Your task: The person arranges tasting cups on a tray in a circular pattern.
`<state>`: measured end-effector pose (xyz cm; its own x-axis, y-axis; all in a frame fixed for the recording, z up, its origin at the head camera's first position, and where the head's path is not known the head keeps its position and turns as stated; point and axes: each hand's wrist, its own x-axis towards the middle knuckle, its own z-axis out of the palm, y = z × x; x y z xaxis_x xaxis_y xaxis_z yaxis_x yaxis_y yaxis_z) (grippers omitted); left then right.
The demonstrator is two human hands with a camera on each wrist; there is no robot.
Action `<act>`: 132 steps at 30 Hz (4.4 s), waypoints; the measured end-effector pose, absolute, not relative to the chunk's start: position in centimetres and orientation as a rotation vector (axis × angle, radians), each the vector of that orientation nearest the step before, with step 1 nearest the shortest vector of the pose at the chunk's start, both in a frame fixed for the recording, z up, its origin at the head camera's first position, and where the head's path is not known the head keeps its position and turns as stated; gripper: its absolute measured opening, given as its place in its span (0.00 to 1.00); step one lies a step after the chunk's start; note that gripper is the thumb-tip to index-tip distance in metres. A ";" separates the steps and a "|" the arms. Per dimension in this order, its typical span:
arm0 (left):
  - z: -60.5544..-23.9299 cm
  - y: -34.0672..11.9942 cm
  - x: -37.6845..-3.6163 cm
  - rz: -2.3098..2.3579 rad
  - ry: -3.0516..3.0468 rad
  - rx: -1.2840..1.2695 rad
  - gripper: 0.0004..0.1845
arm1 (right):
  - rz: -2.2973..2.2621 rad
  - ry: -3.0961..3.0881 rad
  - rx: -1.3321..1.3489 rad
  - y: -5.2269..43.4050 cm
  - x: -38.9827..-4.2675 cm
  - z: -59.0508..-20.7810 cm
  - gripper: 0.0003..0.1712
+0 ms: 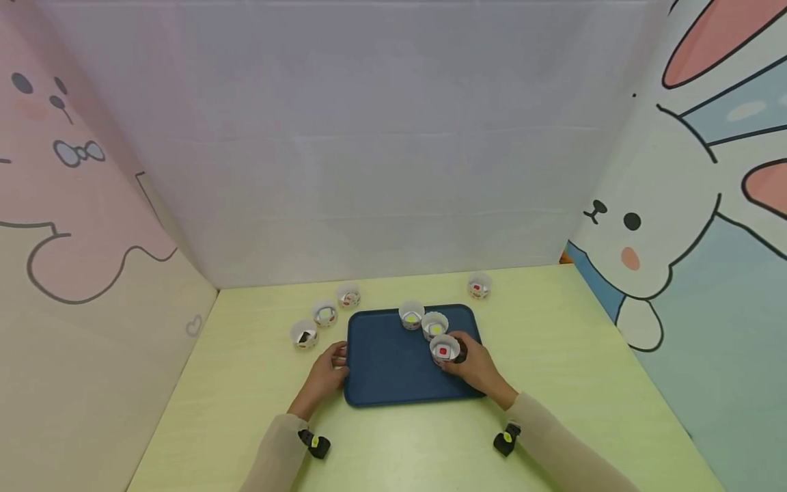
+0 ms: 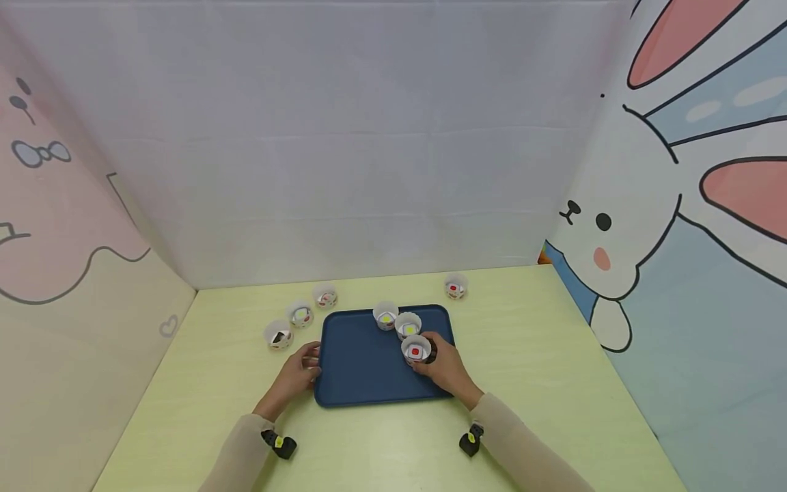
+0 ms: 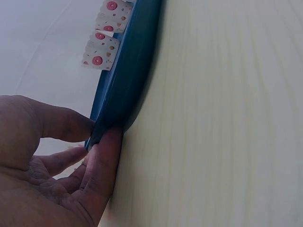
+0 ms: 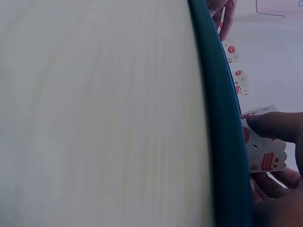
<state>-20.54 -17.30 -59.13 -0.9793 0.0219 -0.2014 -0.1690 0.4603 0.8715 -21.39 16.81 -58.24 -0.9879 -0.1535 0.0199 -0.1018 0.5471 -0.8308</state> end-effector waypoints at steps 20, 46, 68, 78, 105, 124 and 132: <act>-59.1 -17.3 -20.5 1.558 2.516 -0.115 0.32 | -1.562 2.595 -0.253 17.0 -21.3 -58.2 0.34; -59.1 -17.3 -20.6 1.551 2.518 -0.133 0.32 | -1.617 2.635 -0.365 17.8 -20.8 -56.5 0.46; -59.2 -17.4 -20.5 1.548 2.550 -0.113 0.32 | -1.659 2.626 -0.303 20.2 -21.0 -49.3 0.42; -59.3 -17.3 -20.4 1.548 2.545 -0.099 0.32 | -1.683 2.682 -0.240 23.0 -23.5 -51.0 0.43; -59.5 -17.4 -20.7 1.557 2.531 -0.104 0.32 | -1.785 2.661 -0.112 26.3 -27.0 -49.9 0.45; -59.5 -17.4 -20.6 1.554 2.531 -0.111 0.32 | -1.759 2.579 -0.160 26.1 -28.7 -48.7 0.48; -59.3 -17.3 -20.5 1.546 2.542 -0.101 0.32 | -1.797 2.523 -0.095 27.2 -30.8 -51.0 0.52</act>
<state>-20.48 -17.32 -59.33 -0.9842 0.0275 -0.1748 -0.1426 0.4619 0.8754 -30.76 27.16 -50.96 -0.9972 -0.0747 0.0007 -0.0251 0.3257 -0.9452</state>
